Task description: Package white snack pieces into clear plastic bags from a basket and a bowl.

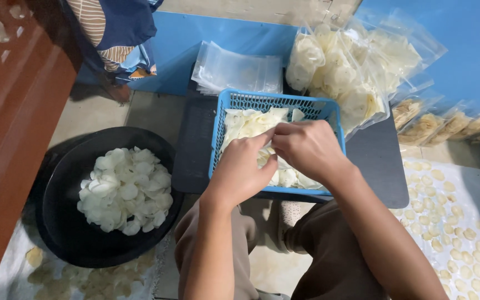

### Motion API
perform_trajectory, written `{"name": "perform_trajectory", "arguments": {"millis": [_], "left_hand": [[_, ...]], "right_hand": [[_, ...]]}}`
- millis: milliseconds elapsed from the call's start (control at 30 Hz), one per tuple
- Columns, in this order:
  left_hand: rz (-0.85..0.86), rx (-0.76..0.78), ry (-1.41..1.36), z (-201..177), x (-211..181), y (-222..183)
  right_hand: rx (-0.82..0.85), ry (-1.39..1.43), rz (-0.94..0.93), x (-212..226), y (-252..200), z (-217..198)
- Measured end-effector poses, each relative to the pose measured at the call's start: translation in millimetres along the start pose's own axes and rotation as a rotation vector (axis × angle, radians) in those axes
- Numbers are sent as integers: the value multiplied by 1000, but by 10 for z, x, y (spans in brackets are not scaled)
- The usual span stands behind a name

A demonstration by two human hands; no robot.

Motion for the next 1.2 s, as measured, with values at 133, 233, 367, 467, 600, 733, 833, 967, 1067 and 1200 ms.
{"name": "perform_trajectory", "arguments": {"millis": [133,233,367,467,600,733,833,967,1067,1200], "left_hand": [[48,-15,-6,-36,-39,-6],[40,-27,-51,-45,-94,-32],[61,-24,-70,-39,-122,-40],[45,-1,-87,-25,-127,-23],[-9,-2,-98,12,-94,-26],[-37,-22,-61,25,-84,-22],[-42,-74,9,63,-60,10],[-44,-111,62,108,-95,37],[-45,-135,72,108,-113,54],[-69,-162,29,91,-124,29]], "right_hand": [[-23,-60,-11,-45,-16,179],[15,-151,-32,-81,-97,352],[121,-261,-41,-48,-205,513],[190,-255,-70,18,-263,530],[365,-84,-22,87,-273,458],[516,112,74,48,-212,357],[650,283,244,31,-205,326],[754,250,321,-65,-320,585],[744,248,373,-119,-261,638],[720,328,439,-19,-225,458]]}}
Point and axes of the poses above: each hand's wrist, its own y-axis towards the middle knuckle, its own z-axis out of the palm, x = y × z, the point moved 6 cm from there along y, towards the middle knuckle, and after that the axes turned 5 degrees about -x, right-handed, at the moved point
